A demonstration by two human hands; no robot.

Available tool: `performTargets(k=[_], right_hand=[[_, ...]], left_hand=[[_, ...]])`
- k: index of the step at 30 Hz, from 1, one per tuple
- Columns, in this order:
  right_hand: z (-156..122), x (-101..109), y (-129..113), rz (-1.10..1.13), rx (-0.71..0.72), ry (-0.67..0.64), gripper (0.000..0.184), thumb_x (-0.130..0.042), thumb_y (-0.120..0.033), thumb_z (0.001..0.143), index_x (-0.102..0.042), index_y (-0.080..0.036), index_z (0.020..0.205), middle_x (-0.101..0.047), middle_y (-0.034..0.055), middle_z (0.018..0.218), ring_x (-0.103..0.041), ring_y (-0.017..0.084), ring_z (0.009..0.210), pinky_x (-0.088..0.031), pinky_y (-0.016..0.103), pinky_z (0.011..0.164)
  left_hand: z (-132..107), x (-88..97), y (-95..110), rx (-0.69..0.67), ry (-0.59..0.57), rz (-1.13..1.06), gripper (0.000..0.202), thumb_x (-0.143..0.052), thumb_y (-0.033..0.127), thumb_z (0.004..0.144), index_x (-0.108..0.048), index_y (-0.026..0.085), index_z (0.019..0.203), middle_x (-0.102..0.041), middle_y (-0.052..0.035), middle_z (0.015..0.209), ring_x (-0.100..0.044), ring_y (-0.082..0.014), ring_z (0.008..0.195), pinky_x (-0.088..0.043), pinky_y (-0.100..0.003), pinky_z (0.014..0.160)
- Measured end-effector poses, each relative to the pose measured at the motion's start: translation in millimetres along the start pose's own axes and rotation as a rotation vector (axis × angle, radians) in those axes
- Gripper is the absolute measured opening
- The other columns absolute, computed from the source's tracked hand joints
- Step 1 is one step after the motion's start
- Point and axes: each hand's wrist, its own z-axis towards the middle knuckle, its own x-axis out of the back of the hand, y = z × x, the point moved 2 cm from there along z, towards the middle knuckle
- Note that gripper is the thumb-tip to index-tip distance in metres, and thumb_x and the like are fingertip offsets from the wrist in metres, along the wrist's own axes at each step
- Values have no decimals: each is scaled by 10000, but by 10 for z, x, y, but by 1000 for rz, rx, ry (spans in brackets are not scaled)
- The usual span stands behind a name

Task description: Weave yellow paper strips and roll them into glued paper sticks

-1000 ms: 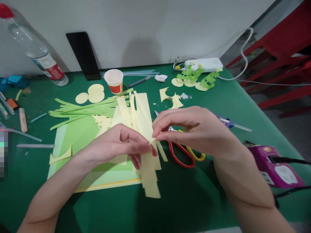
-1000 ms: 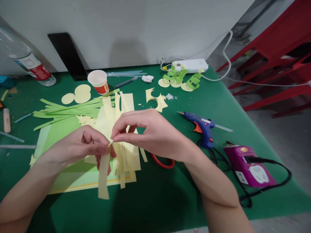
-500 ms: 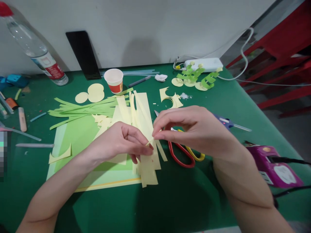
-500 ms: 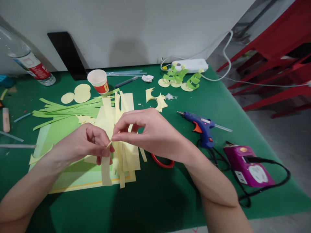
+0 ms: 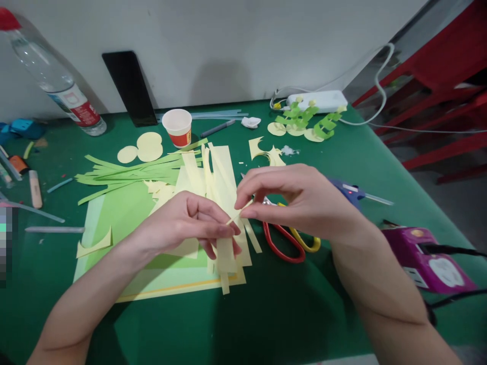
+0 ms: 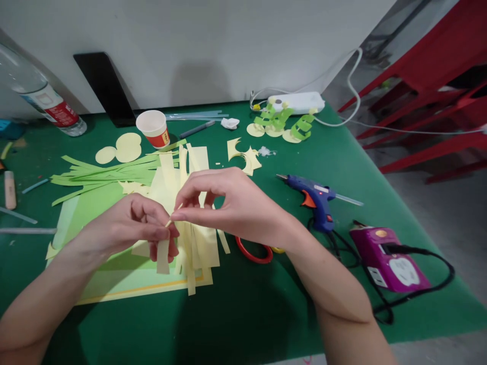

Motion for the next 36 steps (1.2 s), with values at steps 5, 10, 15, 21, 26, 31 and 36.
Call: performTargets(k=[5,10,15,21,26,31,36], right_hand=[[-14,-17,-29,-2,-12,16,101,-581,-168,768,-599,-168,669,-610,-13,685,-524,78,625,-414,195,542],[4,10,-37,-33,14,4,112,-538,-149,788,-592,-173,693,-625,2,727,-545,90,673,-437,203,563],[19,40,-23,-20,67,-27,119,-540,-163,801,-587,-183,694,-636,4,733,-552,97,682,-446,218,581],[3,32,-15,4,-9,-20,66,-614,-174,741,-600,-175,677,-615,-17,688,-524,78,622,-419,195,538],[8,19,-6,31,-78,-12,108,-591,-176,762,-580,-165,655,-590,-20,655,-504,65,594,-404,180,531],[25,13,24,52,-43,-74,97,-565,-199,791,-579,-164,702,-602,-5,701,-520,79,633,-415,194,559],[29,14,39,23,18,-126,106,-537,-204,821,-575,-166,730,-611,1,731,-520,80,648,-417,199,578]], left_hand=[[3,0,-3,-1,58,39,75,-689,100,686,-692,155,635,-708,0,605,-666,-120,566,-513,-152,488],[-12,25,-18,39,69,145,90,-678,231,734,-723,155,750,-720,-26,672,-655,-115,555,-528,-175,528],[-27,20,-23,13,-27,53,126,-672,244,743,-724,140,790,-719,-39,706,-666,-126,620,-544,-197,597],[-7,-1,-32,11,15,59,46,-676,165,726,-721,165,734,-719,-10,686,-665,-111,612,-546,-183,603],[32,-10,-53,37,42,16,76,-664,100,711,-713,150,741,-716,-9,659,-658,-100,584,-548,-175,586],[37,-12,-63,53,29,-19,56,-670,93,701,-706,135,703,-717,-21,662,-660,-105,591,-548,-182,592],[9,-17,-49,51,-49,37,64,-662,151,739,-724,140,752,-728,-35,732,-676,-116,648,-550,-189,645]])
